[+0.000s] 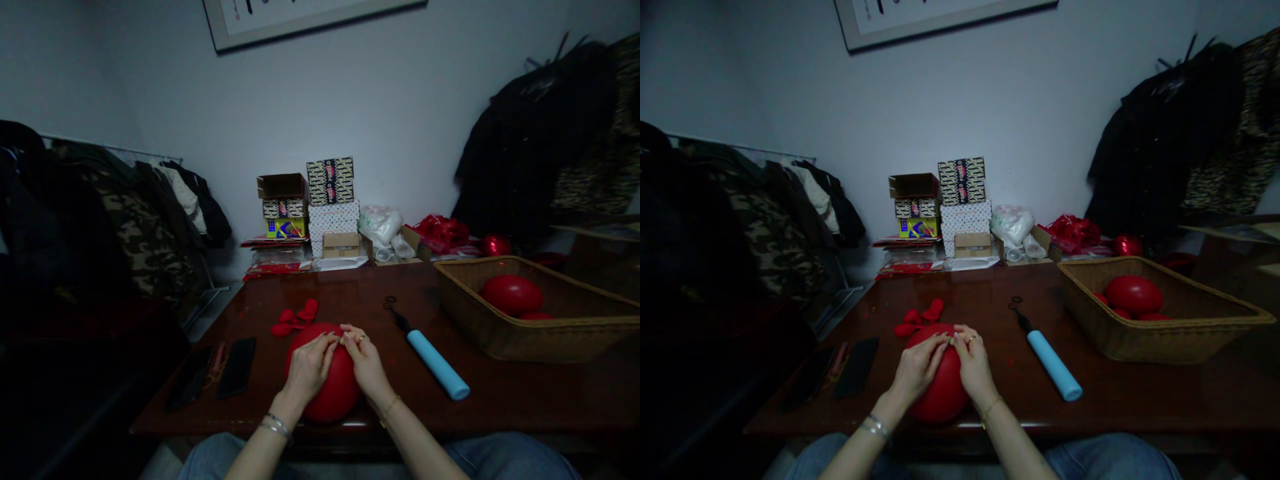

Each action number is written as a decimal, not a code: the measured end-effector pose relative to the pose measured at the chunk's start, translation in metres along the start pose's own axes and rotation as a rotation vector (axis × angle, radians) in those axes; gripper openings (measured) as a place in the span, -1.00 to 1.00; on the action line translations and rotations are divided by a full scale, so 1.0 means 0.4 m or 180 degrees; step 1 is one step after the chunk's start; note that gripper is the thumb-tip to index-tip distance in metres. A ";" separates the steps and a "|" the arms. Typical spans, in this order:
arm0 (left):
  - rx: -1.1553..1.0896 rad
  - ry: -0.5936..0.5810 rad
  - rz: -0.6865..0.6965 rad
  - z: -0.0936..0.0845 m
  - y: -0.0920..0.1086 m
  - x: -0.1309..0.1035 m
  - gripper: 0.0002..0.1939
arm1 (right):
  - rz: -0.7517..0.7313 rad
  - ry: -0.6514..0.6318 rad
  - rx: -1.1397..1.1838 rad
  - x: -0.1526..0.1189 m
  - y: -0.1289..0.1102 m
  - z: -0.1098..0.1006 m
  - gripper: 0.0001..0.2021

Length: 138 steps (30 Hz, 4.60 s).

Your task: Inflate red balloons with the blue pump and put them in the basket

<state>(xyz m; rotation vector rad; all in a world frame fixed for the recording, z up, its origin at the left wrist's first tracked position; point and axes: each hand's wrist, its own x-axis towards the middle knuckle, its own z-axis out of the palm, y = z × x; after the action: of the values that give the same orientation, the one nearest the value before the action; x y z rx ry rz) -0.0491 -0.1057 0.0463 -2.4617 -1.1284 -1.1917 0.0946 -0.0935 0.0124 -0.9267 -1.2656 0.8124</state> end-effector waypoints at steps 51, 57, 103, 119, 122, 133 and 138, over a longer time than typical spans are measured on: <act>0.0020 -0.0036 -0.0066 -0.008 -0.004 0.000 -0.77 | -0.0872 0.0238 -0.1481 -0.026 -0.037 -0.012 -0.79; 0.0032 -0.0046 -0.0139 -0.006 -0.008 -0.002 -0.80 | -0.0737 0.0243 -0.1286 -0.037 -0.051 -0.008 -0.83; -0.0642 -0.0018 -0.0378 -0.040 -0.012 0.013 -0.82 | -0.0392 -0.0747 -0.0897 0.024 -0.038 -0.037 -0.34; -0.1573 0.0303 -0.1101 -0.013 0.026 0.015 -0.81 | -0.0687 -0.0687 -0.1382 0.039 -0.069 0.012 -0.88; -0.1583 0.0383 -0.1205 -0.015 0.019 0.005 -0.82 | -0.0662 -0.0678 -0.1448 0.033 -0.074 0.014 -0.89; -0.1238 0.0012 -0.0956 -0.088 -0.025 0.044 -0.79 | -0.0825 -0.0678 -0.1477 0.013 -0.097 0.019 -0.86; -0.0818 -0.0588 -0.0594 -0.109 -0.032 0.057 -0.81 | -0.0925 -0.0615 -0.1696 0.006 -0.094 0.024 -0.80</act>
<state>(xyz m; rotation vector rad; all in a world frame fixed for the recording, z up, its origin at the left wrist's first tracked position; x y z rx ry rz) -0.0752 -0.1040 0.0899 -2.7579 -1.3571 -1.2499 0.0856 -0.1058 0.0480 -1.0625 -1.7868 0.3404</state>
